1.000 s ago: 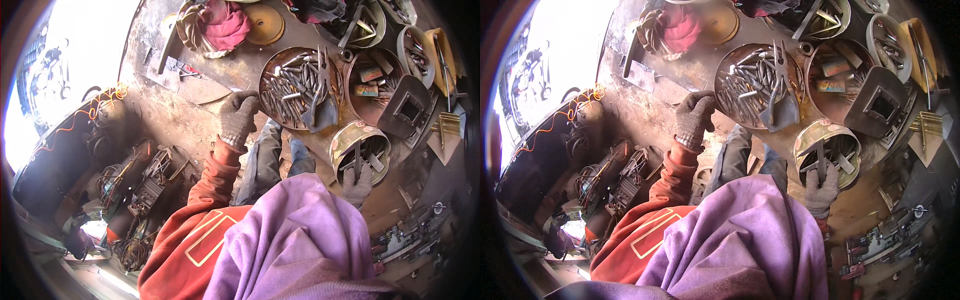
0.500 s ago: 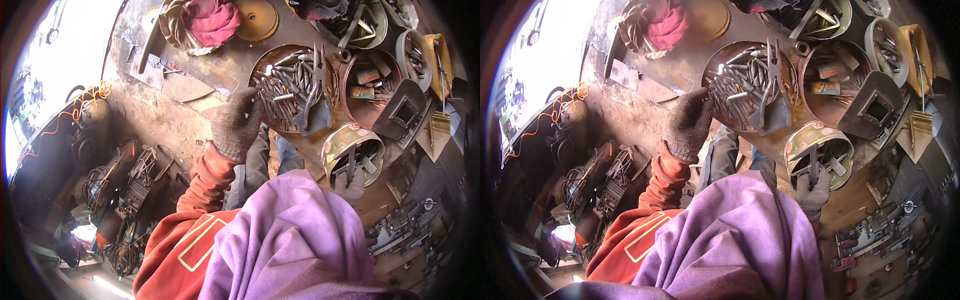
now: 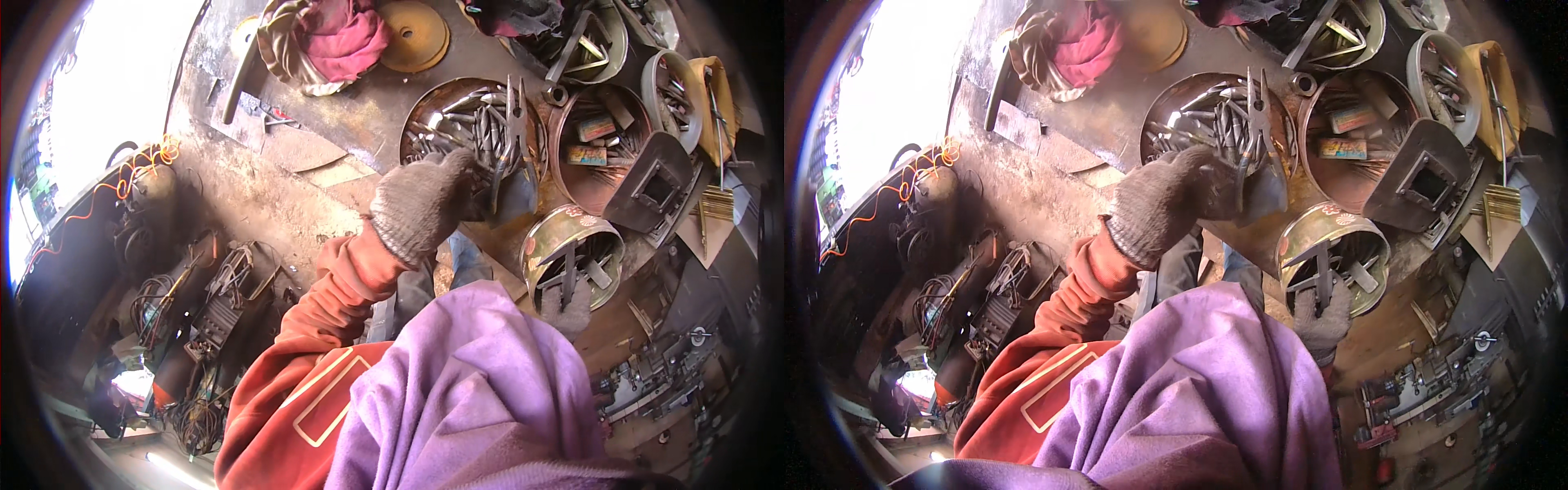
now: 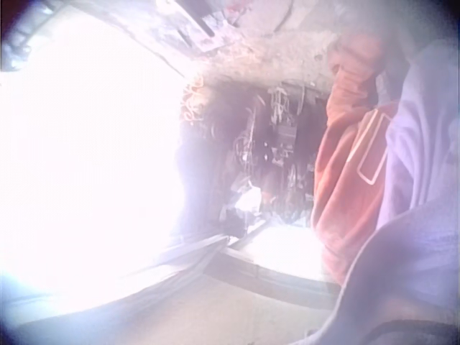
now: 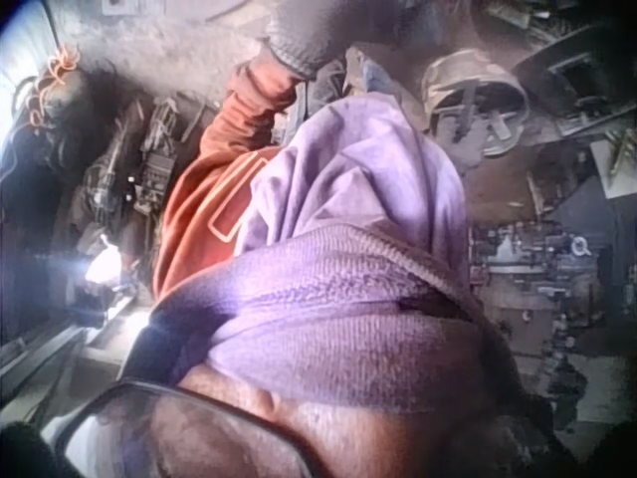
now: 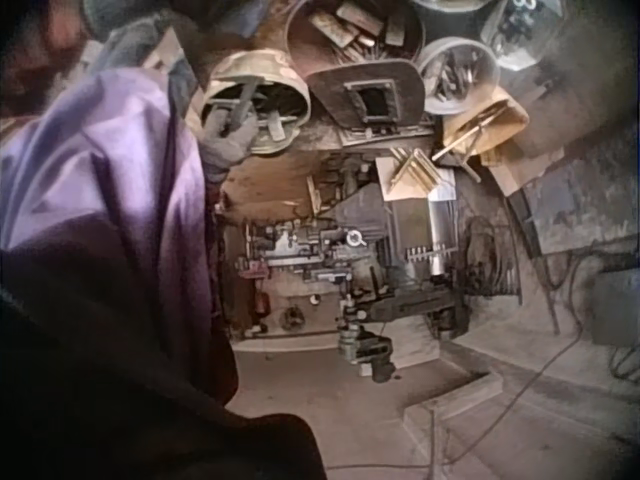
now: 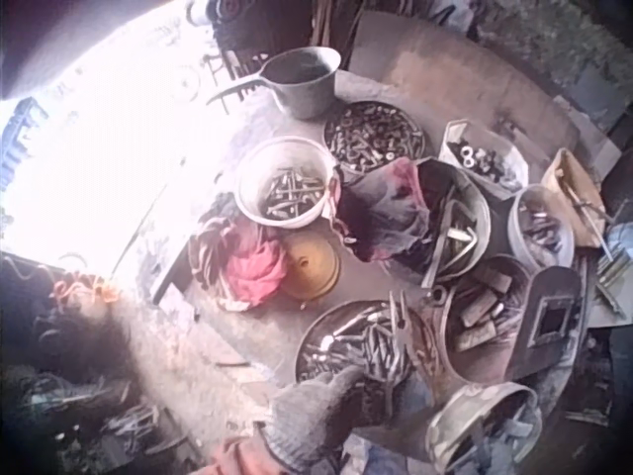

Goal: The person uses a pair of calipers to measure various small metal bolts and components, picking them up from containers on a workbench and then returning them.

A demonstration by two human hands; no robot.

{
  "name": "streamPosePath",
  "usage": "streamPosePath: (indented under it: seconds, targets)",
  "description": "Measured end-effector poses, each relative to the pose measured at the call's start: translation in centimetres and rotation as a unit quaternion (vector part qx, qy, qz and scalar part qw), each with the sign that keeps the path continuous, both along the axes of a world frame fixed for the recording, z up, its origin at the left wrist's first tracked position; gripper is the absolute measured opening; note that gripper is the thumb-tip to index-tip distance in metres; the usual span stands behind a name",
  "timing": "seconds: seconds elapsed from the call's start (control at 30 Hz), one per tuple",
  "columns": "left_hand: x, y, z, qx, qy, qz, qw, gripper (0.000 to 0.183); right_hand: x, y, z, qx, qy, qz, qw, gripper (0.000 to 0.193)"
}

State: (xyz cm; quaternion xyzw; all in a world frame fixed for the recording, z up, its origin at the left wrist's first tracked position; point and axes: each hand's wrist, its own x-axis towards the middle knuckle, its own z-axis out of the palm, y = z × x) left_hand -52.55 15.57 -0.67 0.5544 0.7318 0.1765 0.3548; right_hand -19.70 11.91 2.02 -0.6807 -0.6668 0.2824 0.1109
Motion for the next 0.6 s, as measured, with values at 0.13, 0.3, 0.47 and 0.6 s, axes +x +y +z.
streamPosePath:
  seconds: [0.13, 0.3, 0.47, 0.6]
  targets:
    - [-0.7, -1.3, -0.5, 0.052, -0.025, 0.001, 0.998, 0.016, 0.7, -0.4, -0.9, 0.019, 0.027, -0.004, 0.999, 0.045]
    - [-0.8, -2.2, -0.8, 0.07, -0.021, 0.068, 0.995, 0.024, -0.1, 0.4, -0.1, 0.032, -0.017, 0.032, 0.999, 0.047]
    - [-1.7, -0.6, -0.4, 0.083, 0.041, 0.059, 0.994, 0.03, 0.0, 0.2, -0.2, 0.055, -0.011, 0.041, 0.998, 0.047]
    - [-2.8, -0.4, 0.3, 0.083, 0.062, 0.027, 0.994, 0.022, -0.6, 0.6, 0.1, 0.038, 0.033, 0.018, 0.999, 0.046]
